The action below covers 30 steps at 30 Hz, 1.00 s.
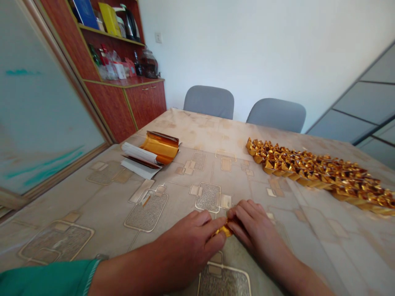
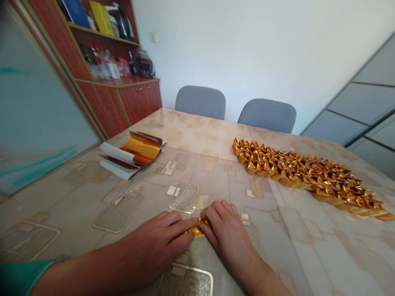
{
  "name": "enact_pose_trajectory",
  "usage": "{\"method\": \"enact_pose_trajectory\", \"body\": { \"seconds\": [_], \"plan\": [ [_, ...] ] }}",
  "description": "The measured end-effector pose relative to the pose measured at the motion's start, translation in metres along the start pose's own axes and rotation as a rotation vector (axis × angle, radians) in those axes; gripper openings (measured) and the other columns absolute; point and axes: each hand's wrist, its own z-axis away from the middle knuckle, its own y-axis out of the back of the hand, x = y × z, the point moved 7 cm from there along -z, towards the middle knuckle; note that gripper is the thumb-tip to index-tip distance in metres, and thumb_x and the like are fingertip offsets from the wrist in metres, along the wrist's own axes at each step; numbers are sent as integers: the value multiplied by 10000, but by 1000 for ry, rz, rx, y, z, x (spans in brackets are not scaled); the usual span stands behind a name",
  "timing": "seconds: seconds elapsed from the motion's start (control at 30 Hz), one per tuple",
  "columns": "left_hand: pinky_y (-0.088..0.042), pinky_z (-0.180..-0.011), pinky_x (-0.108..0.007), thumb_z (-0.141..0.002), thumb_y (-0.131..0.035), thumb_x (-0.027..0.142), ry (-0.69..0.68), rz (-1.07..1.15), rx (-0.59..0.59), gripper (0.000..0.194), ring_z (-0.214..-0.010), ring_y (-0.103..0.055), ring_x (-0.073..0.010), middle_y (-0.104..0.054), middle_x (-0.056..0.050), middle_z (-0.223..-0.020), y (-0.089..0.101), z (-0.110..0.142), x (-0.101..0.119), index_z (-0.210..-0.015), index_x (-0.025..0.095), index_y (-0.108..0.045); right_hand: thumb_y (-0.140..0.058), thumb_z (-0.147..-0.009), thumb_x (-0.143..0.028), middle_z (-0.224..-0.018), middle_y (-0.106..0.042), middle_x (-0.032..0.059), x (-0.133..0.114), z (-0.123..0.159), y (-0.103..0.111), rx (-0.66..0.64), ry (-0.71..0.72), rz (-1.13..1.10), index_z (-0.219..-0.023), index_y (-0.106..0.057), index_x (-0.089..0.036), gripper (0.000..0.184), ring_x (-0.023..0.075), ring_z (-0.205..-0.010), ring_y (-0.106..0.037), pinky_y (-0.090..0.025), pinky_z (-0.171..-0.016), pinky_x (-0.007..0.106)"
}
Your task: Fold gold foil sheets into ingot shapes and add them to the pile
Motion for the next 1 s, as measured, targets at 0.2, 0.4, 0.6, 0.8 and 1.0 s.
{"method": "enact_pose_trajectory", "body": {
  "seconds": [0.2, 0.4, 0.6, 0.8, 1.0],
  "plan": [
    [-486, -852, -397, -875, -542, 134, -39, -51, -17, 502, -991, -561, -260, -610, -134, -1278, 4, -2, 3, -1370, 106, -465, -581, -945, -136, -866, -603, 20, -5, -2, 5, 14, -20, -3, -883, -565, -214, 101, 227, -827, -553, -397, -728, 348],
    [-481, -827, -353, -938, -515, 157, -86, -102, -20, 428, -946, -564, -234, -630, -124, -1247, 7, -3, 2, -1365, 137, -490, -637, -912, -174, -861, -602, 27, -5, -3, 2, 52, -28, 68, -867, -561, -206, 94, 238, -821, -552, -396, -717, 357],
    [-457, -861, -351, -963, -500, 187, -99, -138, -43, 432, -947, -561, -233, -627, -109, -1256, 14, -1, 4, -1392, 154, -468, -647, -885, -170, -925, -577, 49, -8, 5, 3, 46, 9, 95, -935, -558, -202, 107, 252, -863, -534, -419, -751, 386],
    [-445, -883, -342, -932, -524, 165, -126, -93, -52, 429, -971, -556, -232, -627, -100, -1254, 23, 0, 5, -1360, 148, -494, -626, -928, -210, -966, -568, 50, -7, 6, 5, -16, 12, -3, -971, -551, -210, 87, 251, -917, -521, -422, -799, 394],
    [-447, -831, -343, -939, -561, 216, -144, -142, -47, 374, -938, -557, -225, -624, -100, -1263, 23, -1, 5, -1305, 148, -538, -608, -950, -246, -979, -557, 52, -1, 6, 7, -31, -8, -111, -979, -559, -207, 70, 254, -939, -509, -405, -825, 406]
  ]
}}
